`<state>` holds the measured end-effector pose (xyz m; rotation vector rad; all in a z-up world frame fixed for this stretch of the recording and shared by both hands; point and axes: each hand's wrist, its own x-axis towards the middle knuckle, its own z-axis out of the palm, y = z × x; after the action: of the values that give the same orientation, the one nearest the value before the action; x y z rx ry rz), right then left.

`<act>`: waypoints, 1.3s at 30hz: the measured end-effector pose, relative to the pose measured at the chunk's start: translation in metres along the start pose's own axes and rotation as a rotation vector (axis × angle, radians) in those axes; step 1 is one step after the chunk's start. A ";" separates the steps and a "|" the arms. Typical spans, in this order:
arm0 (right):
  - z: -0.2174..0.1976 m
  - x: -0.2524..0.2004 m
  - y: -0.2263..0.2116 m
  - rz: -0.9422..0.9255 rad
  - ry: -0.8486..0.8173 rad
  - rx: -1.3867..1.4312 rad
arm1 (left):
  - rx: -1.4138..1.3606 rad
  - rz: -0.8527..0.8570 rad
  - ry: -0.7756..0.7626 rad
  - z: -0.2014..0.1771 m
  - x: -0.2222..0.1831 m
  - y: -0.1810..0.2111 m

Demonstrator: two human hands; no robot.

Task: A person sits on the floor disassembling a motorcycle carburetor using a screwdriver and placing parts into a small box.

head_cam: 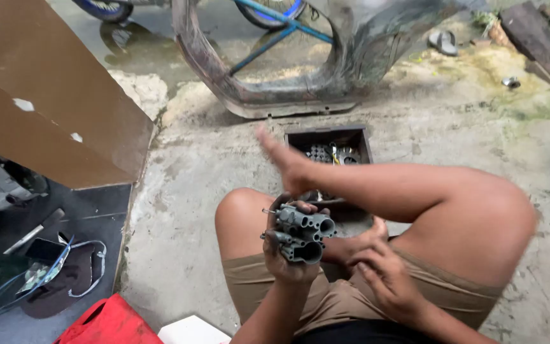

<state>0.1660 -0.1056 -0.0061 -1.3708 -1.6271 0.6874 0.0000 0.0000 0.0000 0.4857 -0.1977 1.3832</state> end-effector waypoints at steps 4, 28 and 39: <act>-0.008 0.004 0.000 -0.006 0.087 -0.021 | -0.002 -0.069 -0.006 -0.013 0.001 -0.002; 0.051 0.175 0.306 0.366 -0.099 -0.563 | 0.119 -0.297 0.320 -0.138 0.023 -0.015; 0.073 0.251 0.426 0.356 -0.069 -0.913 | 0.118 -0.327 0.440 -0.157 0.011 -0.003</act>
<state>0.3036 0.2466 -0.3325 -2.3413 -1.8551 0.1493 -0.0183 0.0788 -0.1353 0.2843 0.3120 1.1505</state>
